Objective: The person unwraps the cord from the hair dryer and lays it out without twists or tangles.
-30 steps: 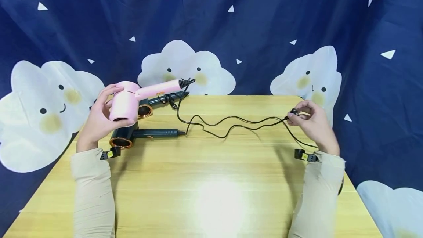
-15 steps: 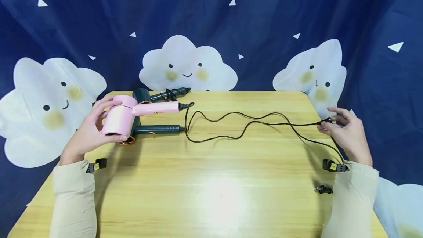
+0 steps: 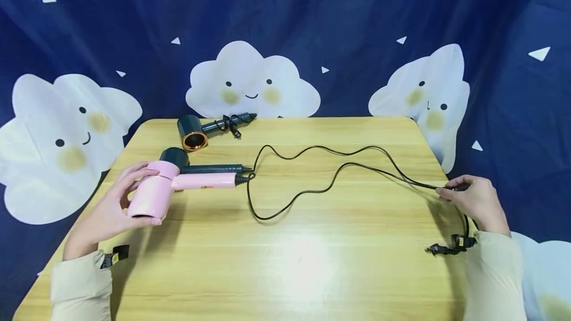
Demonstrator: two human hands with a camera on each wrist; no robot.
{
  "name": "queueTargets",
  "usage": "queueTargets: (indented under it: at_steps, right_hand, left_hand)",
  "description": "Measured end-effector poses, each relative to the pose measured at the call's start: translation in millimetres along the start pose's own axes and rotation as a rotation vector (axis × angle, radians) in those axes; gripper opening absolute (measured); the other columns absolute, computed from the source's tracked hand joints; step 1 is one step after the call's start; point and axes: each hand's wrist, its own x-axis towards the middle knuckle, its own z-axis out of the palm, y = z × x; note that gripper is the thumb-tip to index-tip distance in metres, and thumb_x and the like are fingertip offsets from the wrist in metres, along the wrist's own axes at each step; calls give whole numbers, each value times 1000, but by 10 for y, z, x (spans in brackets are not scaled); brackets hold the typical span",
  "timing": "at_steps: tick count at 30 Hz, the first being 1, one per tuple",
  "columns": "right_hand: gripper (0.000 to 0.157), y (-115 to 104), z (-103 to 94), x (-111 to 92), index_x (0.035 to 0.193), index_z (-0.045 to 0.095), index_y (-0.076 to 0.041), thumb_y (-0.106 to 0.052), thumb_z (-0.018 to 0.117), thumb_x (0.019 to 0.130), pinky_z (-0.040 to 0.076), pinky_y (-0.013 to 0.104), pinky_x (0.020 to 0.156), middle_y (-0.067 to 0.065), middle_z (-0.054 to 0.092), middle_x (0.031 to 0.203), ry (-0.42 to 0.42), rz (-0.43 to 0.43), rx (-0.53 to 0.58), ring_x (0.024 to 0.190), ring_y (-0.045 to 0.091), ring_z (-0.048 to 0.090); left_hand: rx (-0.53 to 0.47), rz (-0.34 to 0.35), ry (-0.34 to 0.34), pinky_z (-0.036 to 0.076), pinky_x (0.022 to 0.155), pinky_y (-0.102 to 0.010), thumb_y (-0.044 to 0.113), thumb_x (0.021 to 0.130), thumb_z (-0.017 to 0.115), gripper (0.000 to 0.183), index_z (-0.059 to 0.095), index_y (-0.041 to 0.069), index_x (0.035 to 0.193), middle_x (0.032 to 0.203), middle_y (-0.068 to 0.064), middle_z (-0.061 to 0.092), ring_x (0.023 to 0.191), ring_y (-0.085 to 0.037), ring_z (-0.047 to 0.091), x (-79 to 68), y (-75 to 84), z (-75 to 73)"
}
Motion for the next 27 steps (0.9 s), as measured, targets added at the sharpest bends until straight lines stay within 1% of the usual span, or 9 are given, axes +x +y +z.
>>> queueTargets:
  at_steps: [4,6,10,14,17,19,21,23,27]
  right_hand:
    - [35,83,10,24,101,69,10,-23,76,91,42,26,57,18,73,82,18,-35,-159,63,6,56]
    - [37,99,22,57,105,70,11,-23,76,91,43,27,60,24,73,91,-16,-57,-188,69,9,59]
    - [37,72,57,129,107,72,8,-25,75,90,44,30,62,22,74,95,-94,-81,-223,76,19,62]
    - [27,52,66,156,97,74,3,-24,74,90,41,30,61,11,73,85,-142,-53,-233,73,22,59]
    - [25,79,44,145,95,75,1,-24,73,90,41,30,61,10,73,84,-173,-33,-246,75,23,60]
    - [26,110,18,128,96,76,1,-25,73,91,42,29,62,12,74,86,-188,-22,-257,77,26,62]
    - [28,143,-8,108,98,76,1,-25,73,91,43,30,63,15,75,89,-199,-11,-264,80,30,64]
    - [28,172,-23,91,98,76,2,-25,73,91,46,35,64,16,75,89,-202,-3,-269,82,35,65]
    - [28,207,-27,66,97,75,4,-24,72,91,50,48,68,18,75,89,-196,12,-278,85,43,66]
  left_hand:
    - [26,-16,-22,53,72,-25,15,62,101,101,50,25,149,164,-4,28,121,2,46,-127,-64,5]
    - [42,-36,-25,53,73,-24,17,63,101,101,49,26,149,163,-5,28,120,3,44,-203,-100,-2]
    - [74,-88,-27,53,73,-24,18,65,100,101,47,27,151,164,-8,26,119,6,42,-388,-167,-21]
    - [92,-114,-49,54,72,-24,19,68,99,102,44,26,154,166,-15,22,127,-18,46,-517,-229,-23]
    - [99,-123,-69,54,72,-24,22,69,98,101,43,26,154,166,-17,20,123,-37,46,-543,-272,3]
    - [105,-125,-86,54,72,-25,24,69,98,100,44,27,153,166,-16,19,123,-39,47,-534,-300,31]
    - [130,-120,-98,55,79,-31,29,69,98,100,44,28,152,167,-17,19,125,-40,48,-511,-324,60]
    - [138,-121,-114,53,88,-45,33,68,98,99,44,30,151,168,-17,19,131,-43,45,-484,-344,85]
    - [153,-130,-143,42,95,-71,41,68,98,98,45,32,150,169,-18,17,140,-51,36,-433,-382,131]
